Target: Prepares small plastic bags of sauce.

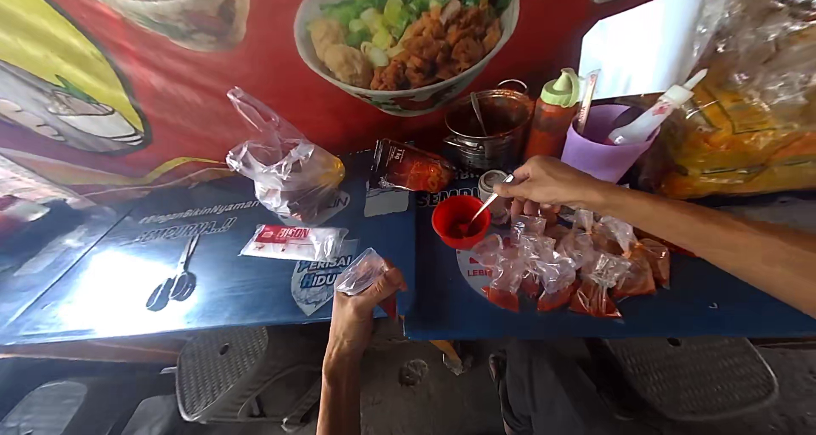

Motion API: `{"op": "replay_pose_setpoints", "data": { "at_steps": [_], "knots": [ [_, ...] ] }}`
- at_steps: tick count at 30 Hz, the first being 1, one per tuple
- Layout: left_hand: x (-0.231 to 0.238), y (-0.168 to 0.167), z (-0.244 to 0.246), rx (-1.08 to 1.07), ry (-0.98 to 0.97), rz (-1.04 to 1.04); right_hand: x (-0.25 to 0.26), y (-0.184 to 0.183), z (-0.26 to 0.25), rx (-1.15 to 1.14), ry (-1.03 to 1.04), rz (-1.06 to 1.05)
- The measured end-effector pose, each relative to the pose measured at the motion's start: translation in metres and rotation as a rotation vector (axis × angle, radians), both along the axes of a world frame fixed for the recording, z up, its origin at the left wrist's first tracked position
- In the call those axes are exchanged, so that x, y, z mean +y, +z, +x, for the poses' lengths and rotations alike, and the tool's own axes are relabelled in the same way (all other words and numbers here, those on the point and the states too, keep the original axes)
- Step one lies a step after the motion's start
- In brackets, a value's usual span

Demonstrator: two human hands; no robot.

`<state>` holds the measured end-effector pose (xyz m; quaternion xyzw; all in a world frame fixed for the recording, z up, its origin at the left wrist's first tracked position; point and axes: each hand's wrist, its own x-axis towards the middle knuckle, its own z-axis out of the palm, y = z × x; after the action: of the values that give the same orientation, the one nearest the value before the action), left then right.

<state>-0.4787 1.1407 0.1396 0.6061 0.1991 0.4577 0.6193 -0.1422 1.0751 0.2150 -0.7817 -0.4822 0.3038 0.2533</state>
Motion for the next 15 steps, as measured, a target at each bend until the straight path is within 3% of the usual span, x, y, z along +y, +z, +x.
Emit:
{"op": "replay_pose_setpoints", "data": {
  "at_steps": [6,11,13,15],
  "knots": [
    [0.022,-0.006,0.011,-0.014,-0.031,0.027,0.015,-0.011,-0.002,-0.069,-0.006,0.237],
    [0.037,-0.001,0.016,0.060,0.073,0.110,0.007,-0.014,-0.011,-0.499,0.147,0.637],
    [0.048,0.005,0.021,0.116,0.115,0.170,0.007,-0.008,-0.014,-0.562,0.109,0.653],
    [0.060,0.012,0.030,0.169,0.149,0.220,0.008,0.001,-0.009,-0.465,0.049,0.551]
  ]
}}
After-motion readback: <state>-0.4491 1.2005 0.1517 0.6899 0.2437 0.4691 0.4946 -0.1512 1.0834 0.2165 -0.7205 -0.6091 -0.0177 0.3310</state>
